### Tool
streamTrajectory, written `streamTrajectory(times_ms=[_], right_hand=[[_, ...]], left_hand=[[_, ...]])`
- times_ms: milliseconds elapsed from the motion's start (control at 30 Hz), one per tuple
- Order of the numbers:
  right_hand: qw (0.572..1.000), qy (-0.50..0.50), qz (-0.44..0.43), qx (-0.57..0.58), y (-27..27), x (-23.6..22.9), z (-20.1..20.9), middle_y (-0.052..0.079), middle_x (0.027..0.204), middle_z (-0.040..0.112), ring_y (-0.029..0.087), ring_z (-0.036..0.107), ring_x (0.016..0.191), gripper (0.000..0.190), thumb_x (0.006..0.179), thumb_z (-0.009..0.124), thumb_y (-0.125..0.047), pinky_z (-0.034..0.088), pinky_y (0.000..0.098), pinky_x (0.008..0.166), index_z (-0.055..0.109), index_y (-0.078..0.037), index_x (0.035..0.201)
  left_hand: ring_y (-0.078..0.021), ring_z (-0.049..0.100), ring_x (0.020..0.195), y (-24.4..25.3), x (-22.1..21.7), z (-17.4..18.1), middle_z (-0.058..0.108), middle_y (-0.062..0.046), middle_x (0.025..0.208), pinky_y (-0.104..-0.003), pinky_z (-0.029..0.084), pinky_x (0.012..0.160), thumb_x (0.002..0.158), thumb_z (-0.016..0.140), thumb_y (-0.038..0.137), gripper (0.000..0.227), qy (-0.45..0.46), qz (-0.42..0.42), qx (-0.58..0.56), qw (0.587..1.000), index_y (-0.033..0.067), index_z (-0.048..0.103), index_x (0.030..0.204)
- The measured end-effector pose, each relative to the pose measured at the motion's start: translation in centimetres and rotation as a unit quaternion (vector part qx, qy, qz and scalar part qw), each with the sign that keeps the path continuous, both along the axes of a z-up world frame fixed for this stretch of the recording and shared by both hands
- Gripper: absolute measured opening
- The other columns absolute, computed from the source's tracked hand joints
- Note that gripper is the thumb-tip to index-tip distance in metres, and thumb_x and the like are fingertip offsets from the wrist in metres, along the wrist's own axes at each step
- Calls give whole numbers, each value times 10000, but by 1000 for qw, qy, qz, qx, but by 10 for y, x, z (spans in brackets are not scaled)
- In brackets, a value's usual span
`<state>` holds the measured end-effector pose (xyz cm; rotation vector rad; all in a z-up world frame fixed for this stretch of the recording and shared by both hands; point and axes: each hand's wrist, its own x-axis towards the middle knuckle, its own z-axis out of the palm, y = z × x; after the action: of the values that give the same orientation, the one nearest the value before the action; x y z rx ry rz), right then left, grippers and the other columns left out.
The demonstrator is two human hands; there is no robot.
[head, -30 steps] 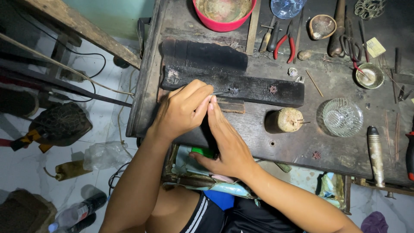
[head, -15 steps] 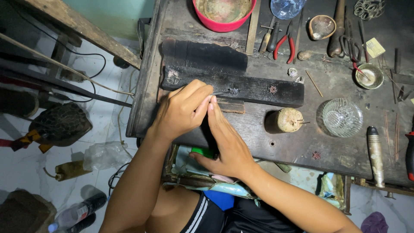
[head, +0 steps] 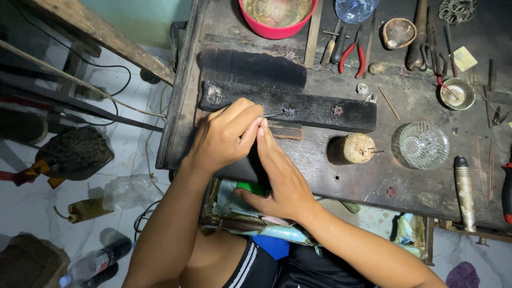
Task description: Soldering small metal jewelry components on a charcoal block using a hand torch and tweezers.
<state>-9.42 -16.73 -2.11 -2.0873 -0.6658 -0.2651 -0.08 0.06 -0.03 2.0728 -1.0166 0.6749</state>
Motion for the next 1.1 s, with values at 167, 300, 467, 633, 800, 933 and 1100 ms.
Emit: streamTrajectory(times_ms=[167,300,467,633,800,933,1100], right_hand=[[1000,0,-1,2,0,0,-1,294,1663,255,427,350,1516,1141,762,904,-340,354,502,1225,229,25,1606],[1000,-2,0,2,0,0,0,294,1662,258,426,350,1516,1143,760,907,-341,355,506,1223,229,23,1606],[999,-26,-15,42,2,-3,6,283,1614,371,426,454,1449,1020,767,902,-254,421,510,1175,331,29,1564],[978,-119,-83,151,-2,-10,-17,119,1115,738,338,743,1004,563,693,934,-254,614,444,931,737,3,1153],[956,-227,-73,173,-3,-20,-15,58,672,658,265,593,529,247,801,857,-237,497,376,511,686,-87,708],[953,-248,-47,171,3,-21,-10,49,632,638,245,562,484,268,808,846,-226,462,361,481,656,-103,665],[949,-267,0,165,5,-23,-7,64,600,621,254,545,452,268,842,814,-200,440,351,462,657,-95,652]], left_hand=[[-336,702,758,0,0,-1,651,-113,874,-400,607,651,1020,587,73,169,-2,2,-1,1000,44,729,1105],[-334,705,760,0,0,-1,657,-111,875,-397,608,656,1018,592,66,163,2,2,-5,1000,45,731,1100],[-335,699,776,2,-4,5,643,-113,873,-392,605,680,996,606,47,139,7,0,-22,1000,38,723,1071],[-317,697,773,-1,-19,14,640,-85,849,-392,597,693,969,621,57,121,33,-13,-24,999,68,726,1027],[-350,651,737,-14,-41,3,598,-116,771,-420,566,698,906,667,95,64,86,-74,-1,994,63,660,851],[-374,641,739,-10,-54,-10,593,-144,768,-453,549,672,890,672,80,67,88,-70,38,993,26,648,859],[-369,654,757,2,-69,-1,590,-150,817,-453,559,675,912,683,104,113,80,-53,92,991,3,675,962]])
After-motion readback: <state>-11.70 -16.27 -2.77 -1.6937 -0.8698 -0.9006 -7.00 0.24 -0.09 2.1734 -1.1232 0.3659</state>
